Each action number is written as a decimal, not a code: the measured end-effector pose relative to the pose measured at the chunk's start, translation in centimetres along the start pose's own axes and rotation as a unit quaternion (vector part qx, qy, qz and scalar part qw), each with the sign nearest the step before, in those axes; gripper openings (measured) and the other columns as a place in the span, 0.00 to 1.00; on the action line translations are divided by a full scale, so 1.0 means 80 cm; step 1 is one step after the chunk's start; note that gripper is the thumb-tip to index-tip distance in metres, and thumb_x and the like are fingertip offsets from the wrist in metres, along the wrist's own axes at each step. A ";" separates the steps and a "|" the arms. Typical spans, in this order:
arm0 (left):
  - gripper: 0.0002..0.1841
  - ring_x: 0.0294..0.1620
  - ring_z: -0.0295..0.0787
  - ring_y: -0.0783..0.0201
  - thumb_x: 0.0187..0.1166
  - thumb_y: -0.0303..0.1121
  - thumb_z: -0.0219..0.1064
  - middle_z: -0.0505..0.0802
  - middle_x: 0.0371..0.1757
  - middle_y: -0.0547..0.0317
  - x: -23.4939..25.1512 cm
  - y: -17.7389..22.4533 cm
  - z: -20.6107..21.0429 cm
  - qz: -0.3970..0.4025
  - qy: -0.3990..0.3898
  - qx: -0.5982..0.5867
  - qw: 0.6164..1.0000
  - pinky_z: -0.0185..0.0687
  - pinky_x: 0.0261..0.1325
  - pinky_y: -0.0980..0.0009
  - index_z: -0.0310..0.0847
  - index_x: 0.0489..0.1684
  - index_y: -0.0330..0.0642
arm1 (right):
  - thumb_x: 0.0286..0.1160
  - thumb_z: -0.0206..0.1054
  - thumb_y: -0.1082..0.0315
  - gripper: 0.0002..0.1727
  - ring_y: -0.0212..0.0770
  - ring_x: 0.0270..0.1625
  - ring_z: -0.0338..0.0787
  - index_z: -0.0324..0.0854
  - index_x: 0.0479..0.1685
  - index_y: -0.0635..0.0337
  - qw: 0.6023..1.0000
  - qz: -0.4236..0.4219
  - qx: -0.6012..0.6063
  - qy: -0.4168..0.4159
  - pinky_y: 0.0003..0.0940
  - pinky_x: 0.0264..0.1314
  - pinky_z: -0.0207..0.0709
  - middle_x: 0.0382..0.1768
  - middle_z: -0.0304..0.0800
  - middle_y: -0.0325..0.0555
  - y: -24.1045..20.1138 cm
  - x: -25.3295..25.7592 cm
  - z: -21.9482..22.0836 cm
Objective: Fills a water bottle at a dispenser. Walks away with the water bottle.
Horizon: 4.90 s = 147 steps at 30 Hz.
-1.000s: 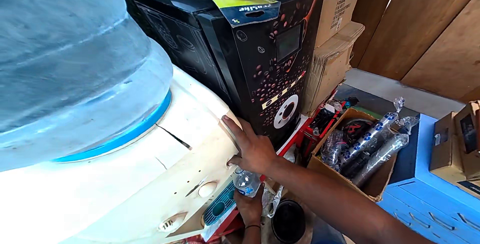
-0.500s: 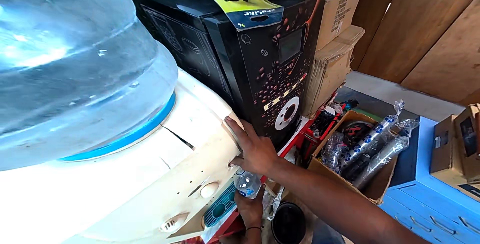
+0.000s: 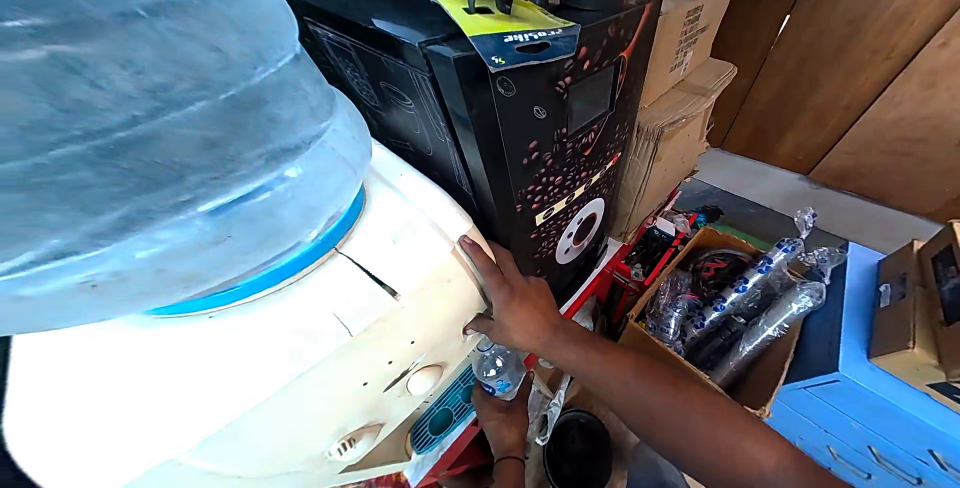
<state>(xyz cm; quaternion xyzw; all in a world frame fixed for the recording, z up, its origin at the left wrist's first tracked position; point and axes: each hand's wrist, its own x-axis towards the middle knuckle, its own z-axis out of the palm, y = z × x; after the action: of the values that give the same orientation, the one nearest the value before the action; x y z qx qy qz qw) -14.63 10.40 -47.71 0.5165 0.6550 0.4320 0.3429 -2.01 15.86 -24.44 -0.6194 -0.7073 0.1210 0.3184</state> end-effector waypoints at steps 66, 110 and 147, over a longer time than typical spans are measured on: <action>0.60 0.78 0.76 0.45 0.49 0.38 0.93 0.77 0.77 0.29 0.000 0.001 -0.001 0.003 -0.006 -0.028 1.000 0.69 0.84 0.54 0.54 0.86 0.26 | 0.57 0.87 0.52 0.65 0.44 0.28 0.89 0.42 0.97 0.25 1.000 0.007 0.003 -0.006 0.49 0.30 0.88 0.93 0.52 0.46 0.001 0.001 0.000; 0.60 0.78 0.77 0.45 0.49 0.39 0.93 0.78 0.76 0.29 0.002 0.002 -0.001 0.005 -0.004 -0.028 1.000 0.70 0.83 0.54 0.55 0.85 0.26 | 0.56 0.87 0.52 0.65 0.45 0.28 0.89 0.43 0.97 0.26 1.000 0.003 0.010 -0.003 0.50 0.30 0.88 0.93 0.52 0.46 0.002 0.002 0.001; 0.61 0.79 0.75 0.43 0.49 0.40 0.93 0.77 0.77 0.28 0.002 0.002 -0.002 -0.004 -0.006 -0.019 1.000 0.68 0.84 0.53 0.55 0.86 0.26 | 0.55 0.88 0.52 0.65 0.44 0.28 0.89 0.45 0.97 0.27 1.000 0.014 0.000 -0.004 0.49 0.28 0.87 0.91 0.55 0.45 -0.002 -0.001 0.000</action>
<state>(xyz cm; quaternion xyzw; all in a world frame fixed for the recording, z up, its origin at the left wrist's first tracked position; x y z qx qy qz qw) -14.71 10.57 -47.50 0.5098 0.6466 0.4402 0.3580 -2.13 15.74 -24.34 -0.6290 -0.6995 0.1281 0.3141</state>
